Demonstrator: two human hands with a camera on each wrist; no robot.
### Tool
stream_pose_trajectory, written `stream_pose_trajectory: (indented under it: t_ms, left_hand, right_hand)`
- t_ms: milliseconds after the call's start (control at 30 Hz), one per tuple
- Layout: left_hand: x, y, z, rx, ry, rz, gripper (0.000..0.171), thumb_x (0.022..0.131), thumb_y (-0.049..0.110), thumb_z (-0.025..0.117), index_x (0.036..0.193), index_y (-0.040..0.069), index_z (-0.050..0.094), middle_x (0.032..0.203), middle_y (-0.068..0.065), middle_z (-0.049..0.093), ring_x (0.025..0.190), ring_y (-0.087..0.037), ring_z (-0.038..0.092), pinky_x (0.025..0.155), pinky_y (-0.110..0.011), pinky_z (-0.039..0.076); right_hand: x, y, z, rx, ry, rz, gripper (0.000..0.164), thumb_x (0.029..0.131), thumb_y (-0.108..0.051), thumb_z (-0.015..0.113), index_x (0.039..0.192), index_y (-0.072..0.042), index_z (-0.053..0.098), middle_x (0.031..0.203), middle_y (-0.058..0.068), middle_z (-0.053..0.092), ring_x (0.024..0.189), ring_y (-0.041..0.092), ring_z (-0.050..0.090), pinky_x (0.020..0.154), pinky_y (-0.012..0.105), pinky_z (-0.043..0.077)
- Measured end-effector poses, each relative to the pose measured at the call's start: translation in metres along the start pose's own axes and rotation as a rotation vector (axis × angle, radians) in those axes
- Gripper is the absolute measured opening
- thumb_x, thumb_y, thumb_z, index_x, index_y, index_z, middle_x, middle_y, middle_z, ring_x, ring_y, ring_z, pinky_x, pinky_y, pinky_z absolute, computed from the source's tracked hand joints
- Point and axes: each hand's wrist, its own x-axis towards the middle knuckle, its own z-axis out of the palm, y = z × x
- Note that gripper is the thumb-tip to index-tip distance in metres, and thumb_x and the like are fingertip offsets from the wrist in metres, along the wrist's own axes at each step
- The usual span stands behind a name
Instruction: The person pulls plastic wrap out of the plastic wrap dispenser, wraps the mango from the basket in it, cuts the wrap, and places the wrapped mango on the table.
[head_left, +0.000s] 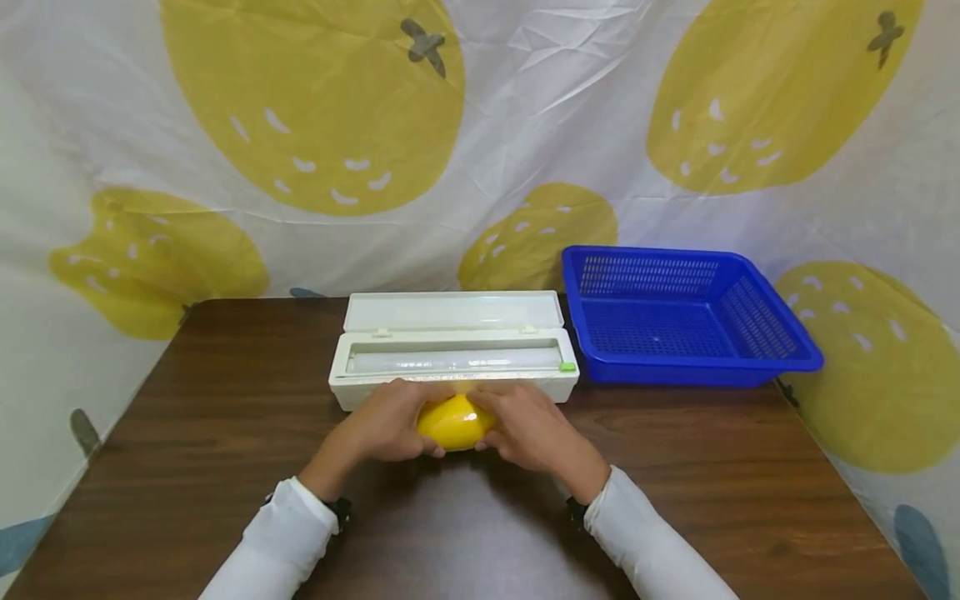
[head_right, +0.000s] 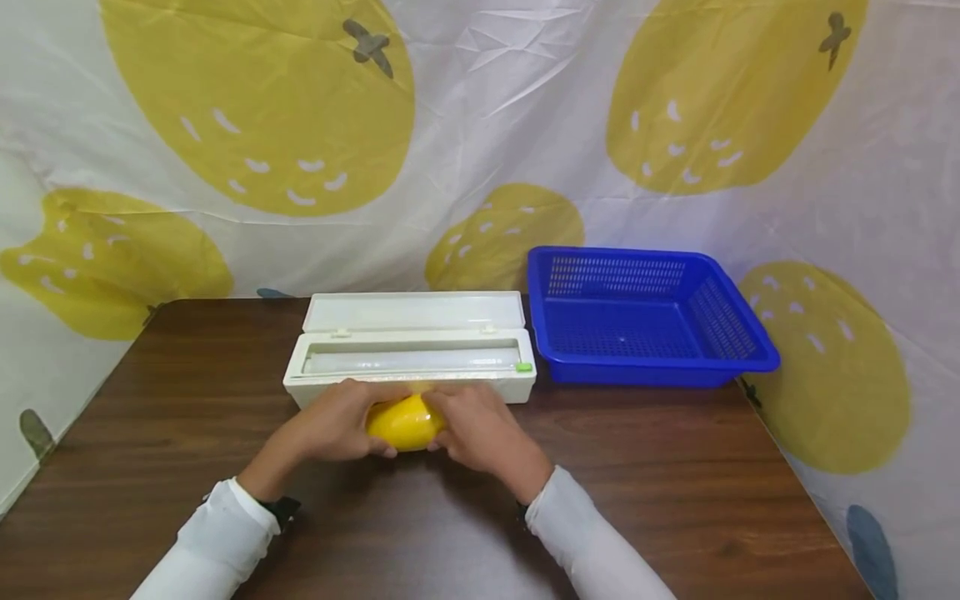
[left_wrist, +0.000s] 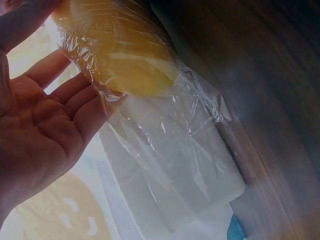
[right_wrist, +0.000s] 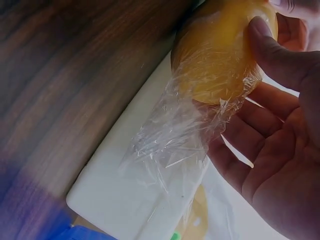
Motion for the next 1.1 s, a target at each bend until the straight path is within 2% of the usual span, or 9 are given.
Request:
stream_pose_trajectory:
  t_ms: [267, 567, 767, 1100]
  left_hand:
    - [0.001, -0.004, -0.004, -0.05, -0.033, 0.028, 0.053, 0.066, 0.025, 0.088, 0.114, 0.016, 0.068, 0.084, 0.003, 0.064, 0.071, -0.016, 0.052, 0.064, -0.034, 0.043]
    - [0.002, -0.015, -0.005, -0.086, -0.078, 0.038, 0.062, 0.07, 0.027, 0.085, 0.127, 0.013, 0.066, 0.097, 0.002, 0.07, 0.074, -0.014, 0.052, 0.067, -0.033, 0.044]
    - [0.003, -0.015, -0.008, -0.131, -0.134, 0.047, 0.057, 0.077, 0.025, 0.081, 0.129, 0.01, 0.064, 0.093, 0.001, 0.067, 0.074, -0.015, 0.052, 0.068, -0.034, 0.044]
    - [0.005, -0.015, -0.014, -0.218, -0.239, 0.023, 0.053, 0.084, 0.023, 0.075, 0.133, 0.009, 0.061, 0.095, -0.002, 0.064, 0.079, -0.016, 0.053, 0.073, -0.037, 0.045]
  right_hand:
    - [0.0, 0.001, -0.001, 0.013, -0.03, -0.005, 0.05, 0.079, -0.027, 0.081, 0.121, -0.007, 0.065, 0.106, 0.003, 0.074, 0.085, 0.017, 0.065, 0.077, 0.041, 0.058]
    - [0.0, 0.003, -0.003, 0.041, -0.043, 0.004, 0.047, 0.082, -0.026, 0.077, 0.124, -0.01, 0.062, 0.094, 0.003, 0.073, 0.08, 0.017, 0.063, 0.072, 0.042, 0.057]
    - [0.002, 0.002, -0.003, 0.068, -0.057, 0.022, 0.04, 0.084, -0.025, 0.074, 0.119, -0.011, 0.062, 0.084, -0.001, 0.066, 0.073, 0.014, 0.056, 0.067, 0.04, 0.054]
    - [0.003, 0.004, -0.002, 0.114, -0.06, 0.027, 0.037, 0.087, -0.024, 0.071, 0.12, -0.011, 0.062, 0.085, -0.002, 0.064, 0.075, 0.014, 0.055, 0.069, 0.039, 0.052]
